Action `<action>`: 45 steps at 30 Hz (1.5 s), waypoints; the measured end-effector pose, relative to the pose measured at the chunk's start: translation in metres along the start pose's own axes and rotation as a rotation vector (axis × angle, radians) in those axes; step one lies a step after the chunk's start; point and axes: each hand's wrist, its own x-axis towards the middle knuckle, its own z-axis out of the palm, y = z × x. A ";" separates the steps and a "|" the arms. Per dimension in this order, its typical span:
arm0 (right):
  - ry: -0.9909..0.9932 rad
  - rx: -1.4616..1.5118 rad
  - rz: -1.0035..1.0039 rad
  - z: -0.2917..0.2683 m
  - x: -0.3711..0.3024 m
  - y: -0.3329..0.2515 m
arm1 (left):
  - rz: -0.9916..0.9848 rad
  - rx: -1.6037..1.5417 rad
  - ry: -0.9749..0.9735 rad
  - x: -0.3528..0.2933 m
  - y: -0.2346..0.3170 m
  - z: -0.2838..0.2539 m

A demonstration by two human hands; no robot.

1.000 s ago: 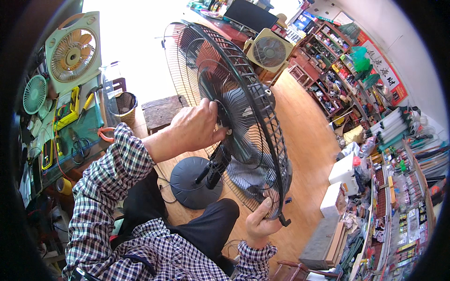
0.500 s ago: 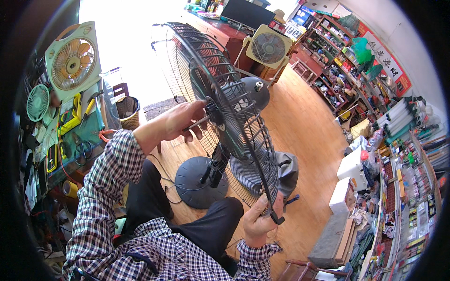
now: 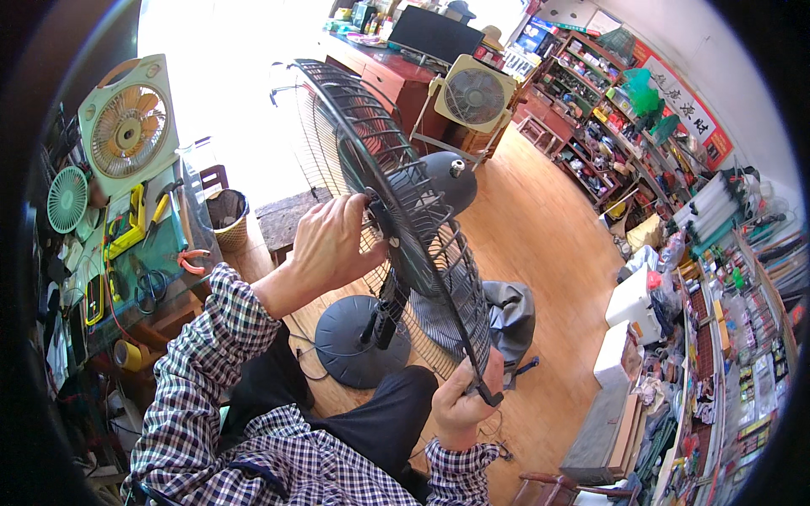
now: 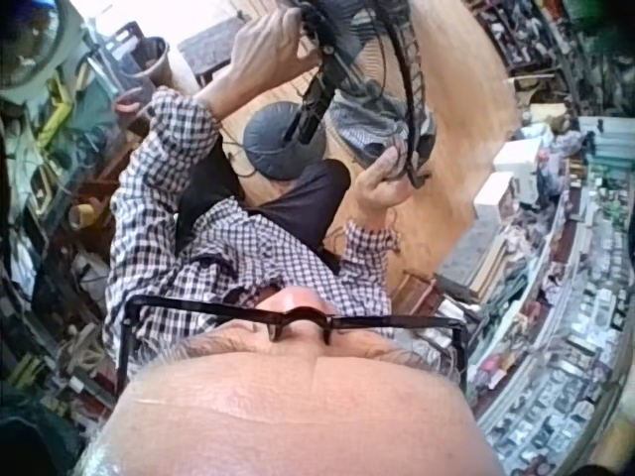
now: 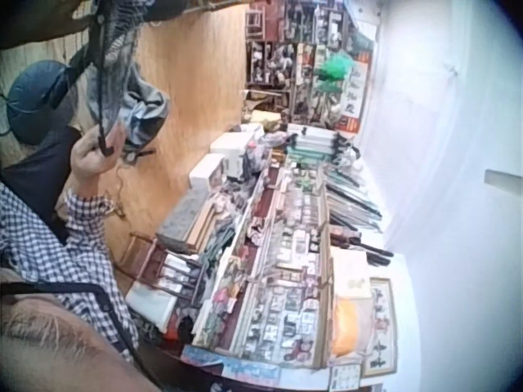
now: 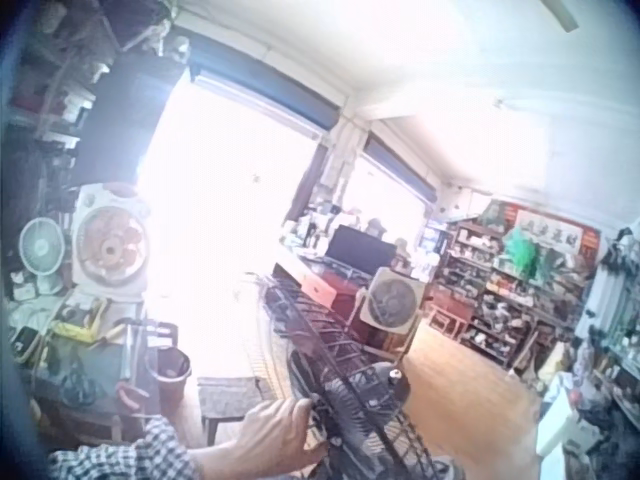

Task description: The person disassembles a black pedestal fan by removing the front grille, fan blades, and rear grille using a screwdriver. They then reassemble the components in reverse order, securing each part with screws.

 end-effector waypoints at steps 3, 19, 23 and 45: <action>0.004 -0.024 0.001 -0.001 -0.006 0.005 | 0.001 0.102 -0.069 0.007 -0.004 0.000; 0.077 -0.002 0.011 0.006 -0.002 0.010 | 0.029 -0.114 -0.026 0.004 0.002 -0.002; 0.087 0.005 0.019 0.005 -0.004 0.015 | 0.068 -0.102 0.016 0.004 -0.005 0.007; 0.079 -0.029 -0.004 0.008 0.007 -0.001 | -0.100 -0.319 -0.076 0.008 -0.001 -0.006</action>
